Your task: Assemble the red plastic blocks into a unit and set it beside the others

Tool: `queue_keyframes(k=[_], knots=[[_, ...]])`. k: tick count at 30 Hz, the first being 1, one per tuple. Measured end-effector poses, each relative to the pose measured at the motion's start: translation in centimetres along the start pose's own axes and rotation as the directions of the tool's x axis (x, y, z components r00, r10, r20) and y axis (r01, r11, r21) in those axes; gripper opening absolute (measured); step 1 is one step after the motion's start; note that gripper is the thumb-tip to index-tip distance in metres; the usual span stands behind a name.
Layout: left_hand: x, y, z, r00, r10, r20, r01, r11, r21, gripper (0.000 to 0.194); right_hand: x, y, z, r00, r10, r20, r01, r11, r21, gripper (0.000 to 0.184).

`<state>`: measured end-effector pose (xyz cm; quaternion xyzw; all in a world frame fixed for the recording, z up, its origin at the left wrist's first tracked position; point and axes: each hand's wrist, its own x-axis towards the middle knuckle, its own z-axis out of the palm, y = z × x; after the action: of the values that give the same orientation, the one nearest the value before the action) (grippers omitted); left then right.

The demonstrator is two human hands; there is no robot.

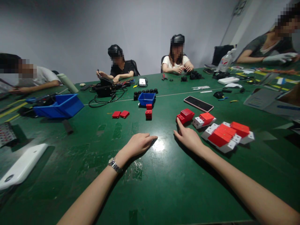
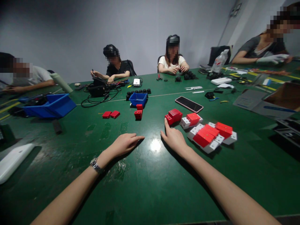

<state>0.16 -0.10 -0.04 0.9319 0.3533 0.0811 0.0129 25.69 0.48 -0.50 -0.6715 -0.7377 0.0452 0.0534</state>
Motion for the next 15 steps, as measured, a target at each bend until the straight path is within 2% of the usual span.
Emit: queue_keyframes(k=[15], knots=[[-0.06, -0.12, 0.13, 1.0, 0.01, -0.017, -0.01, 1.0, -0.013, 0.035, 0.04, 0.01, -0.04, 1.0, 0.006, 0.002, -0.006, 1.0, 0.031, 0.066]])
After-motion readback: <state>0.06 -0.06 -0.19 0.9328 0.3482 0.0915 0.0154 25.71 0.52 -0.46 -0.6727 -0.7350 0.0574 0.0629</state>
